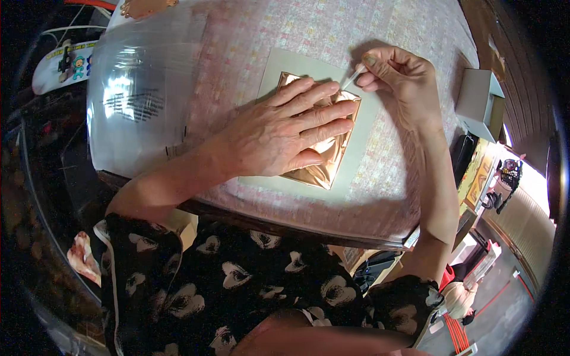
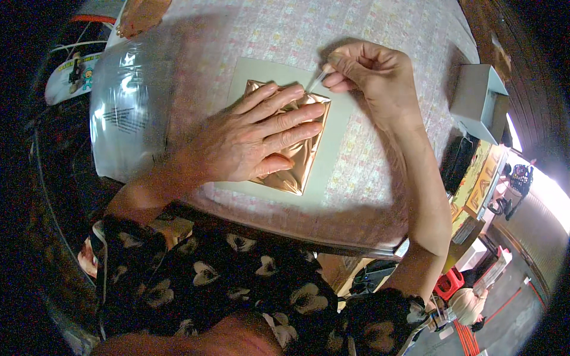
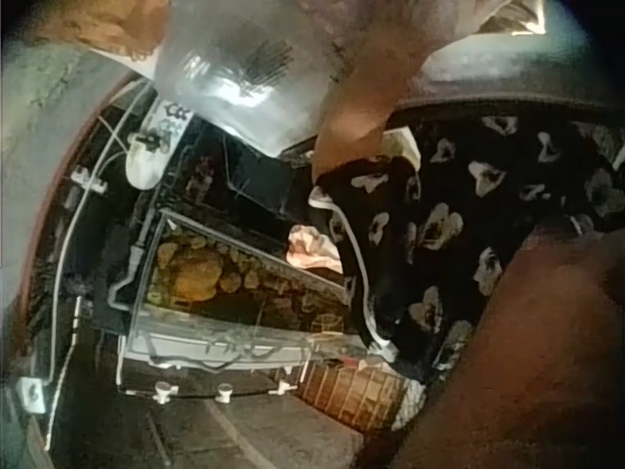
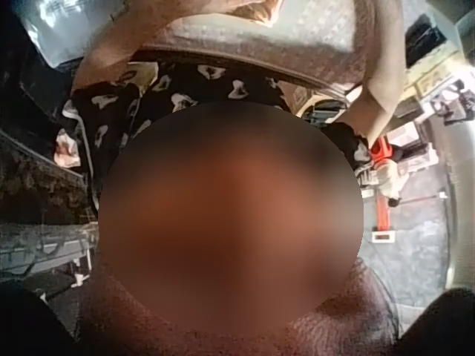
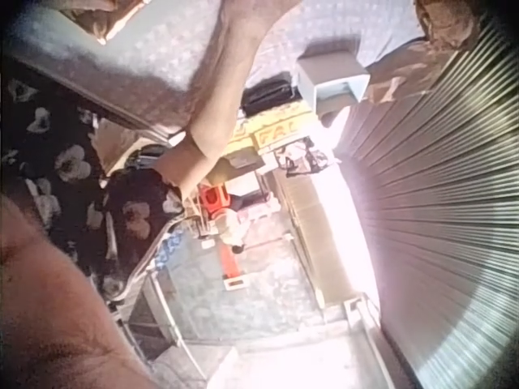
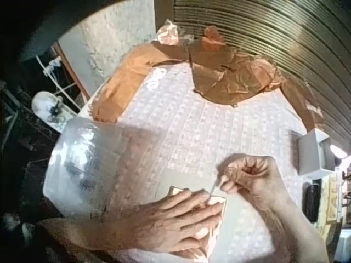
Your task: Packaging copper sheets into protective sleeves and preparing a metallic balloon.
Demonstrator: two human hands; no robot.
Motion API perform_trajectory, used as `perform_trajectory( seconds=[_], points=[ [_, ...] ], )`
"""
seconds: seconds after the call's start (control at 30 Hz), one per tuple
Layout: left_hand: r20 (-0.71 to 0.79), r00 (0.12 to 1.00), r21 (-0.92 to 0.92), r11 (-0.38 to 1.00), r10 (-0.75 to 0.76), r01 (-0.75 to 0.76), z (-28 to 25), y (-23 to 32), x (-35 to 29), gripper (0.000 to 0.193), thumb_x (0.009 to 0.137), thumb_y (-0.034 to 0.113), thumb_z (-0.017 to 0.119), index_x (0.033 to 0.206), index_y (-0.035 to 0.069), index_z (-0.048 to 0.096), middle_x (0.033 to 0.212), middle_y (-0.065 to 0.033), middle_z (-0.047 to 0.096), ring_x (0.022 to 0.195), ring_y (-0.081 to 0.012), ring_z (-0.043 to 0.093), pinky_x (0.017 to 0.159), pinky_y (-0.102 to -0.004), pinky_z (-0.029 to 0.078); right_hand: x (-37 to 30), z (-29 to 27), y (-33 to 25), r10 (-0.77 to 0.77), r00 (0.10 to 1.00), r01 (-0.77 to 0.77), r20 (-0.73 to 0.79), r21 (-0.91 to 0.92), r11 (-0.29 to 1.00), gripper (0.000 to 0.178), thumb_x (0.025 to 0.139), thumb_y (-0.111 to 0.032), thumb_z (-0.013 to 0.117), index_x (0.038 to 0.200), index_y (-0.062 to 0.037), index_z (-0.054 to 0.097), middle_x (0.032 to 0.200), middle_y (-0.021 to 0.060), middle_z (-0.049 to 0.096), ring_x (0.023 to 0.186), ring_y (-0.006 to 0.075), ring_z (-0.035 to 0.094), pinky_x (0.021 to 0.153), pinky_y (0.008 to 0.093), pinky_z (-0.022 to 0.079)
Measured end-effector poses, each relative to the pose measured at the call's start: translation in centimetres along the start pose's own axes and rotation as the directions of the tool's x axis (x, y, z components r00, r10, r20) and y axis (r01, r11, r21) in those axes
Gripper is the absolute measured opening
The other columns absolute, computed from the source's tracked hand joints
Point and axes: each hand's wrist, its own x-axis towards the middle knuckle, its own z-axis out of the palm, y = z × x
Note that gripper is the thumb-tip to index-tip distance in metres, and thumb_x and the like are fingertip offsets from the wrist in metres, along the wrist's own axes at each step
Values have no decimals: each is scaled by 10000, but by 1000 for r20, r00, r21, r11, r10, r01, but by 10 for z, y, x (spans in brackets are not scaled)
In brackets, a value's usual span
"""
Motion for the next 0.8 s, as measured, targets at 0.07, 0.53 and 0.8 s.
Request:
perform_trajectory(
  seconds=[0.07, 0.53, 0.8],
  points=[
    [12, 1000, -3, 1000, -2, 2, -1, 0, 0, 599, 867, 403, 737, 1384, 121, 629, 1537, -20, 503, 1441, -259, 406, 1225, -467, 299, 3, 0, -1, 25, 999, -24, 48, -27, 999, 110, 974, -78, 712, 1024, 15, 742, 864, 100, 752, 742, 150, 729, 686, 254, 604],
    [69, 998, 12, 1000, 8, -9, 1, -1, 0, 804, 800, 391, 803, 1501, 143, 497, 1626, -45, 396, 1475, -307, 376, 1216, -510, 291, 2, -4, 12, -21, 1000, 21, -12, 61, 998, 122, 983, -58, 695, 1062, 27, 731, 906, 110, 762, 752, 149, 730, 678, 253, 600],
    [37, 998, 48, 998, 45, -47, 1, -2, 2, 664, 888, 392, 740, 1463, 123, 544, 1597, -95, 402, 1461, -303, 386, 1223, -490, 297, -32, -16, -11, -158, 974, 137, -163, -130, 982, 141, 993, -72, 682, 1101, -1, 738, 897, 52, 736, 786, 80, 666, 718, 228, 543]
  ],
)
